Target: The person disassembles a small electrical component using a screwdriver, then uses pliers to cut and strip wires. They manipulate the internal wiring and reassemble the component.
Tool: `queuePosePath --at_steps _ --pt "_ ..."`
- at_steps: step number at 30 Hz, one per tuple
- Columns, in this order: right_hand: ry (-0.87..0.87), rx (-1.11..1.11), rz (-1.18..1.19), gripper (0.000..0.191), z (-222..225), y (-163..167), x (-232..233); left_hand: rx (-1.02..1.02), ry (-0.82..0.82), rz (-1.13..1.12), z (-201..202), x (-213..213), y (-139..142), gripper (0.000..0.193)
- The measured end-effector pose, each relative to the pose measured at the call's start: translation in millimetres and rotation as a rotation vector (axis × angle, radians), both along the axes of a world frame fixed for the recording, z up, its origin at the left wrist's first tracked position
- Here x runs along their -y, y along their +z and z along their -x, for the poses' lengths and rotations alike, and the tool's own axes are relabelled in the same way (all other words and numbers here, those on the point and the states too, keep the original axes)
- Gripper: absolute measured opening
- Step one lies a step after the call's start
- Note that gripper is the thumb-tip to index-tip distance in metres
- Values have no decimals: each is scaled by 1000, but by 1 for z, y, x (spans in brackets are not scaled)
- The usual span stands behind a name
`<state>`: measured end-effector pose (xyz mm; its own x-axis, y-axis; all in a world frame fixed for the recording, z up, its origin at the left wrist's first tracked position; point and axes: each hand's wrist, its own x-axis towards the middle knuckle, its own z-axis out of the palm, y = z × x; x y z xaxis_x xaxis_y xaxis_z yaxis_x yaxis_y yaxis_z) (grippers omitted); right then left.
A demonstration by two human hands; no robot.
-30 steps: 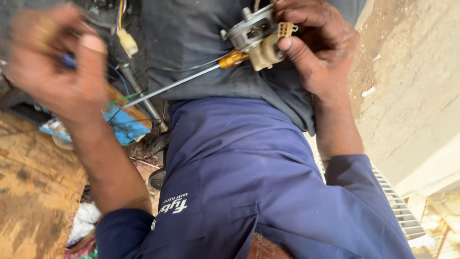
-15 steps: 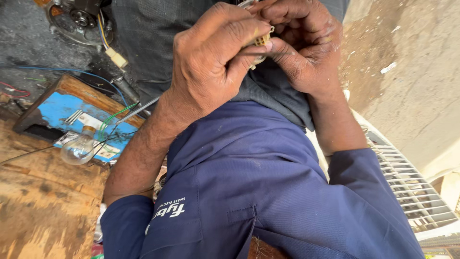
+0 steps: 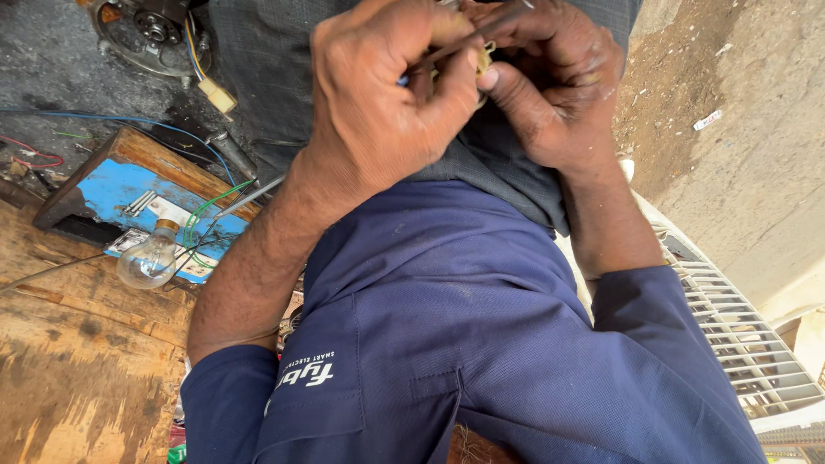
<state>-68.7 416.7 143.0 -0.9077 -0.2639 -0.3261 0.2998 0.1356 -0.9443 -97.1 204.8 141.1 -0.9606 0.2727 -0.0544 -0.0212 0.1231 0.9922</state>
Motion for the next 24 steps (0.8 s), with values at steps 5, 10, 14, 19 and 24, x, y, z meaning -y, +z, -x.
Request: queuePosePath --at_steps 5,10,14,19,24 --pt "-82 76 156 30 -2 -3 -1 25 10 15 7 14 9 10" --pt "-34 9 181 32 2 -5 -2 81 -85 51 -5 17 14 35" --pt "-18 2 218 29 5 -8 -2 -138 0 -6 -11 1 3 31" --pt "-67 98 257 26 7 -9 -10 -220 48 67 -7 -12 -2 28" --pt "-67 73 254 22 7 -12 -13 -266 20 119 2 -16 2 28"
